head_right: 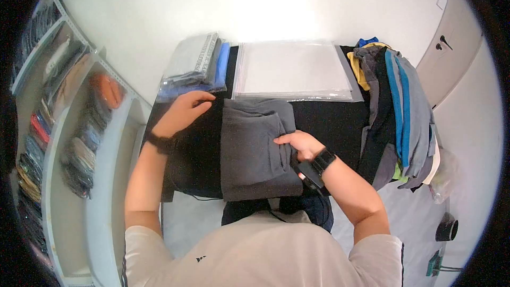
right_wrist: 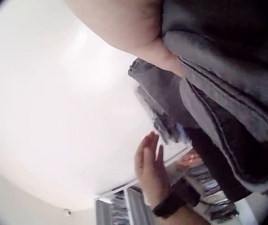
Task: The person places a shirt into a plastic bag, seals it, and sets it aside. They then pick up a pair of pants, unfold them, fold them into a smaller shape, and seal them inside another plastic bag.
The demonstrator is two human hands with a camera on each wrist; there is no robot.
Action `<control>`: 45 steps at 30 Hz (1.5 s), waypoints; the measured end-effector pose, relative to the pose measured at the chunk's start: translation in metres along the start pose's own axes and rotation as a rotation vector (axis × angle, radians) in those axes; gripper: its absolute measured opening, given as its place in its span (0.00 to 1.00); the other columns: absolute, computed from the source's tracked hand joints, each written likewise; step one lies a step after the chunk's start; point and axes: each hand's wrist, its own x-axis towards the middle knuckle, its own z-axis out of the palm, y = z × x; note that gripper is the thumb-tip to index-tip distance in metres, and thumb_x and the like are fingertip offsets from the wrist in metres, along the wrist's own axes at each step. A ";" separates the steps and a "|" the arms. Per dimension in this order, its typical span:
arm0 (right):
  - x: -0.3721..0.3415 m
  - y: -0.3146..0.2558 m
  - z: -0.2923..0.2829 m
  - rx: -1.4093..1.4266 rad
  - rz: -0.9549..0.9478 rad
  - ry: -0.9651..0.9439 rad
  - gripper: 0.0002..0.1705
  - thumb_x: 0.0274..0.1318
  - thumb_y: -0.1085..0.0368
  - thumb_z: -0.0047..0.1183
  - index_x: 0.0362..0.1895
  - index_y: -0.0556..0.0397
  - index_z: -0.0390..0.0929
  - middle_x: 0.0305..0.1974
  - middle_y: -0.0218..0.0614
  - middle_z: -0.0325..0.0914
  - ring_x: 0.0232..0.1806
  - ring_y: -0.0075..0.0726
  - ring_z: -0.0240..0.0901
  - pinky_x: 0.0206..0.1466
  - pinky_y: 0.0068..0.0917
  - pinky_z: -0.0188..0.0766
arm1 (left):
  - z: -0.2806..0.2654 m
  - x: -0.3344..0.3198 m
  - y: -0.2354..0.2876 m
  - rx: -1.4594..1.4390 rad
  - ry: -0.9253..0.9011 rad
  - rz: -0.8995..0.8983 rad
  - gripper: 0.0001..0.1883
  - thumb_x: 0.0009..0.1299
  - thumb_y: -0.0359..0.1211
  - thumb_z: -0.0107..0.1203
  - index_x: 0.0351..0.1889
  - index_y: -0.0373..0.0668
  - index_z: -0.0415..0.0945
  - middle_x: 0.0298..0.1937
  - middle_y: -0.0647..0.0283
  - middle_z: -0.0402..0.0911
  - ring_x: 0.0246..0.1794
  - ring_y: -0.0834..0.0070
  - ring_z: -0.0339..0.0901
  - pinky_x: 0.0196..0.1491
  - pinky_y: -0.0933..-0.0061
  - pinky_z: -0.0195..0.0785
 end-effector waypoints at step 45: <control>-0.260 0.075 -0.127 0.695 -0.933 0.541 0.19 0.58 0.70 0.48 0.52 0.67 0.69 0.46 0.50 0.77 0.44 0.44 0.78 0.50 0.37 0.76 | 0.132 0.061 0.053 0.240 -0.542 0.305 0.20 0.68 0.41 0.52 0.53 0.40 0.70 0.60 0.46 0.68 0.65 0.55 0.62 0.64 0.59 0.57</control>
